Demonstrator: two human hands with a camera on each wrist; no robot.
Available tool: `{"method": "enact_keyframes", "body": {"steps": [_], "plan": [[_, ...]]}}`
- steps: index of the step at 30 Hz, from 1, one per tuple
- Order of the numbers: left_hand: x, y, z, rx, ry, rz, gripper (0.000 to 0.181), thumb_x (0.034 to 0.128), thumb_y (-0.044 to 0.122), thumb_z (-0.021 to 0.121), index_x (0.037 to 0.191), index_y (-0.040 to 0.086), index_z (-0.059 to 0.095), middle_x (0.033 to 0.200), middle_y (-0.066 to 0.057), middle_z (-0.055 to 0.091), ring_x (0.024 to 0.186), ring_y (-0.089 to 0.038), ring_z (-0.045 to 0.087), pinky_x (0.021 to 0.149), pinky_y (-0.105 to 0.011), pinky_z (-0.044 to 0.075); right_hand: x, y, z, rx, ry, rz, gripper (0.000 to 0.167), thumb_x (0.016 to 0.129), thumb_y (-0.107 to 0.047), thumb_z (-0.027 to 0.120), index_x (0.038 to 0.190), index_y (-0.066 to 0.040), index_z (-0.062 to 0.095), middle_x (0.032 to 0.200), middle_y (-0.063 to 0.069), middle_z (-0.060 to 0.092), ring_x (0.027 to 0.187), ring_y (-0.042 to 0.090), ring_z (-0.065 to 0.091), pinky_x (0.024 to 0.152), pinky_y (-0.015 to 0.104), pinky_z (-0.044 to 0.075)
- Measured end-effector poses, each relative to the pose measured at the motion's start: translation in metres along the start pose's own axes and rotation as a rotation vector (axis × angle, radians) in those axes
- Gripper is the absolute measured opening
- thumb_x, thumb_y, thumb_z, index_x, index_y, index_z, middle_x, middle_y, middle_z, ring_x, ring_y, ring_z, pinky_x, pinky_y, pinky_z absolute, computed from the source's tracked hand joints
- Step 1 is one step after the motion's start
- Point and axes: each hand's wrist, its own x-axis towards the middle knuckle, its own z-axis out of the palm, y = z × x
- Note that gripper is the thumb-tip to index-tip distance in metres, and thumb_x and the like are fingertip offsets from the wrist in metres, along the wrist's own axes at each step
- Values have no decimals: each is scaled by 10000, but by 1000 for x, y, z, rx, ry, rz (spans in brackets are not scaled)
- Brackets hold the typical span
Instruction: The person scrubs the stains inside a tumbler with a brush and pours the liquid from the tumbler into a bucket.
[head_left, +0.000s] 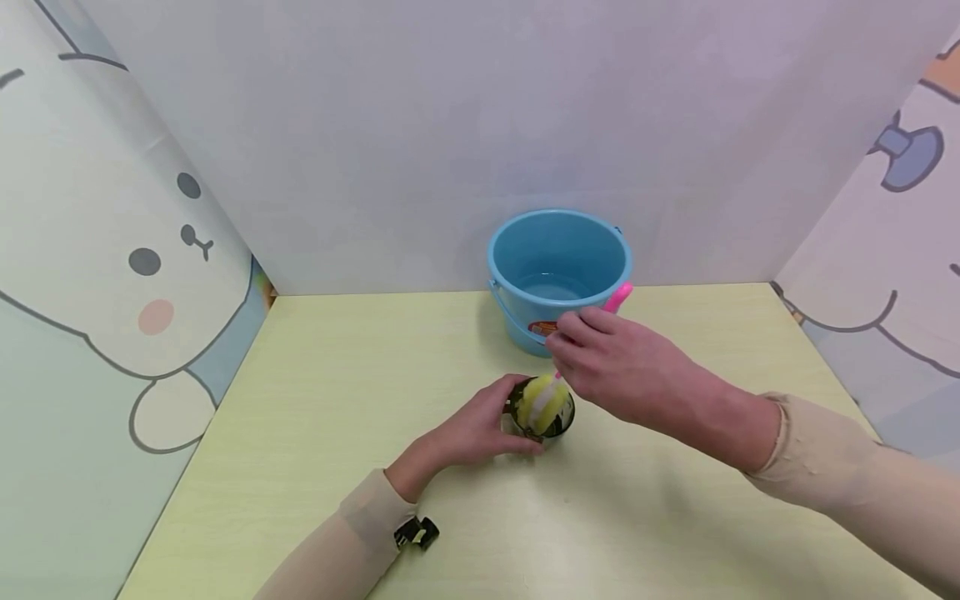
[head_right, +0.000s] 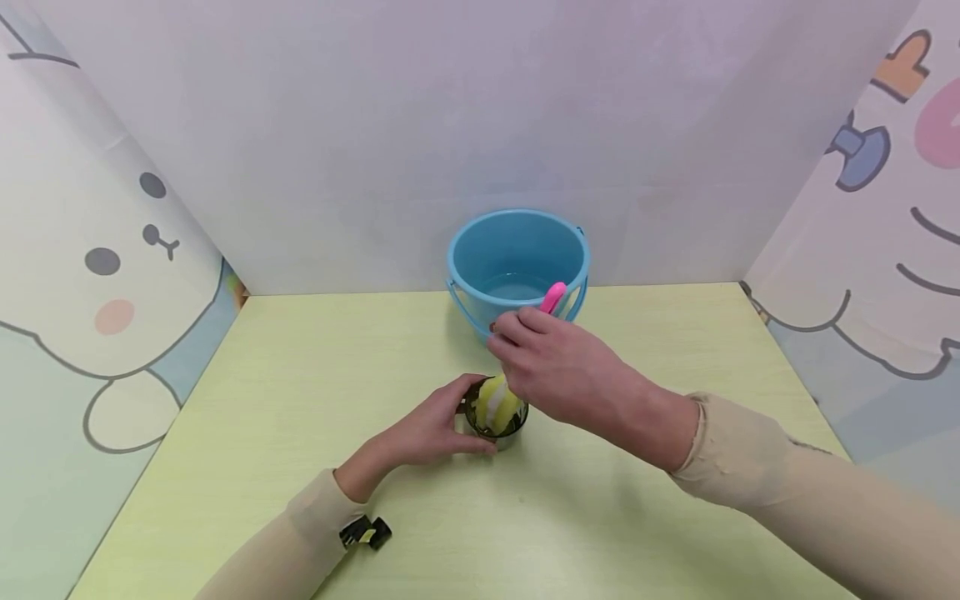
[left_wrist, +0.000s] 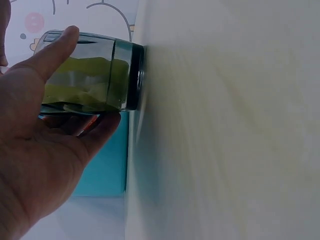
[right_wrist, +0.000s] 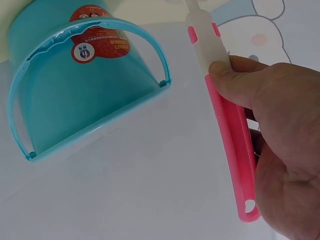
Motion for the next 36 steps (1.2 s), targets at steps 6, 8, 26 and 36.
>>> {"method": "enact_keyframes", "body": {"steps": [6,8,26,36], "plan": [[0,-1,1,17,2,12,884,842,347,935,1536,152,423,1451,35,556,1303,-114,552,1122,-319,470,-1,3,-4,9,-20,-21,538,738,-293,1000,1105,9,747,1039,169,618,985,323,505,860,380,461],[0,-2,1,21,3,11,883,841,350,935,1534,153,424,1449,36,558,1308,-116,551,1125,-323,468,-1,3,-5,14,-26,-25,532,722,-279,1009,1099,-3,753,1040,169,618,988,324,503,861,380,459],[0,-4,0,12,2,16,880,833,342,943,1527,163,432,1433,47,560,1301,-119,548,1123,-331,467,-4,6,-13,68,-45,-58,565,675,-251,1037,1112,-37,750,1078,161,628,1039,333,518,896,388,479],[0,-2,0,3,2,28,892,833,318,945,1528,93,433,1427,37,564,1294,-114,546,1129,-325,457,0,4,-10,73,6,-56,443,726,-217,1008,1059,-65,757,1018,137,599,1020,316,511,858,362,460]]}}
